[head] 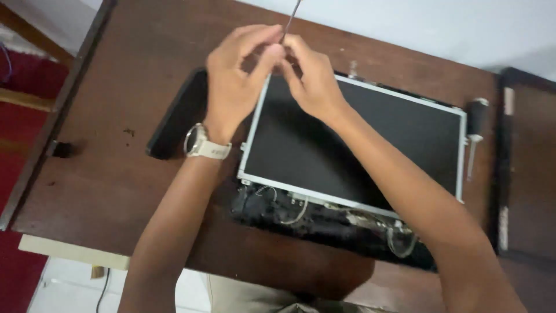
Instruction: The person secures a monitor panel to a chassis using a screwdriver. They repeatedly pick up screws, align them with screw holes on the panel frame, and tighten them. The person handles the monitor panel and a screwdriver throughout the task.
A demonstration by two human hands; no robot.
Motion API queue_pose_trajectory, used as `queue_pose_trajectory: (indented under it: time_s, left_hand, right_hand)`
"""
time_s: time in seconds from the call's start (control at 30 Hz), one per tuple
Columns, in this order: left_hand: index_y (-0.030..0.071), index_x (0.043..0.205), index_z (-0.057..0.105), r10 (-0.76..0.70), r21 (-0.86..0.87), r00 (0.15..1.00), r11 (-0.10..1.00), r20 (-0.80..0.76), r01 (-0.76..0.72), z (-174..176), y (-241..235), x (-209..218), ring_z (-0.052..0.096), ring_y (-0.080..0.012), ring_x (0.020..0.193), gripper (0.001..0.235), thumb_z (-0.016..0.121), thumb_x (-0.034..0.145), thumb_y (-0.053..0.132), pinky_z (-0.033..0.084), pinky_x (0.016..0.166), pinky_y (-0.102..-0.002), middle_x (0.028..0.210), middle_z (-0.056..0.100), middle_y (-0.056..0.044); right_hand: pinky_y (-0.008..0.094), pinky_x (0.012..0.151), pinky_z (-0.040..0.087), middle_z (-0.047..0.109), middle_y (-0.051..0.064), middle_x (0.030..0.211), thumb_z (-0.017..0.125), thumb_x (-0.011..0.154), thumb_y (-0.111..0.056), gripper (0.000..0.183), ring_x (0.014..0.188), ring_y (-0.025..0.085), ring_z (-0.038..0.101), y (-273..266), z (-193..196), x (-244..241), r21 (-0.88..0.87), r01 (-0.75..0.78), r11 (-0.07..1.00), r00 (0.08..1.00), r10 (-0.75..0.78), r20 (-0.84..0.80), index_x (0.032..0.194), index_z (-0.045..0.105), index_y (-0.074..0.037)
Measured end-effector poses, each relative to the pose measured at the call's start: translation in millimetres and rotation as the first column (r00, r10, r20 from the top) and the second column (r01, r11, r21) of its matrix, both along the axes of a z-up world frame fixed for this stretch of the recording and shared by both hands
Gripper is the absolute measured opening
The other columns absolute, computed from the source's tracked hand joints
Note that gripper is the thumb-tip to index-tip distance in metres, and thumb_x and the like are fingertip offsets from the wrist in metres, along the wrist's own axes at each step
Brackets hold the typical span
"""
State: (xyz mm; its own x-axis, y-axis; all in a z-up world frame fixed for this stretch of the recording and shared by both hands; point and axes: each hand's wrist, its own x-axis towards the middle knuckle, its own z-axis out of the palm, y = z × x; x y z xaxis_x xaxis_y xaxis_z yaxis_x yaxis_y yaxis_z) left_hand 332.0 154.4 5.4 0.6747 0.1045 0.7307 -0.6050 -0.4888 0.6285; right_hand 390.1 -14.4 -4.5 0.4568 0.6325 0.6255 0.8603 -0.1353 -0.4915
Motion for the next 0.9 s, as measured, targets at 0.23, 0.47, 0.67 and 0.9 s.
queue_pose_trajectory:
  time_s: [0.23, 0.47, 0.67, 0.9]
  left_hand:
    - [0.010, 0.114, 0.074, 0.028, 0.013, 0.998, 1.000, -0.061, -0.027, -25, 5, 15, 0.076, -0.0190, 0.097, 0.017, 0.073, 0.099, 0.002, 0.061, 0.082, -0.028, 0.111, 0.076, -0.006]
    - [0.014, 0.113, 0.071, 0.074, 0.119, 0.993, 0.991, -0.090, -0.063, -29, 14, 18, 0.080, -0.0205, 0.093, 0.011, 0.070, 0.102, 0.014, 0.061, 0.080, -0.029, 0.102, 0.077, -0.002]
    - [0.011, 0.098, 0.072, 0.097, 0.255, 0.995, 0.963, -0.007, -0.092, -25, 16, 16, 0.073, -0.0166, 0.071, 0.016, 0.067, 0.106, 0.024, 0.049, 0.067, -0.032, 0.075, 0.076, 0.001]
    - [0.011, 0.096, 0.070, 0.051, 0.174, 0.995, 0.984, -0.090, -0.034, -16, 16, 12, 0.074, -0.0127, 0.064, 0.005, 0.068, 0.101, 0.012, 0.052, 0.065, -0.028, 0.074, 0.076, 0.002]
  right_hand:
    - [0.032, 0.066, 0.043, 0.064, 0.008, 0.094, 0.044, 0.117, -0.012, 0.008, 0.068, 0.020, 0.058, 12, -35, 15, -0.002, 0.027, 1.000, 0.997, -0.027, -0.075, 0.118, 0.046, -0.005]
    - [0.034, 0.068, 0.052, 0.064, 0.013, 0.100, 0.042, 0.120, -0.010, 0.010, 0.074, 0.027, 0.067, 11, -34, 17, -0.019, -0.079, 0.997, 0.996, 0.078, -0.034, 0.124, 0.047, -0.003]
    - [0.036, 0.071, 0.045, 0.061, 0.010, 0.102, 0.044, 0.121, -0.008, 0.018, 0.076, 0.026, 0.059, 6, -41, 21, -0.045, -0.039, 0.998, 0.999, 0.040, 0.023, 0.139, 0.048, -0.005]
    - [0.036, 0.074, 0.048, 0.060, 0.013, 0.100, 0.048, 0.117, 0.001, 0.002, 0.082, 0.028, 0.062, 12, -30, 14, -0.015, -0.078, 0.997, 0.997, 0.078, -0.023, 0.117, 0.050, 0.001]
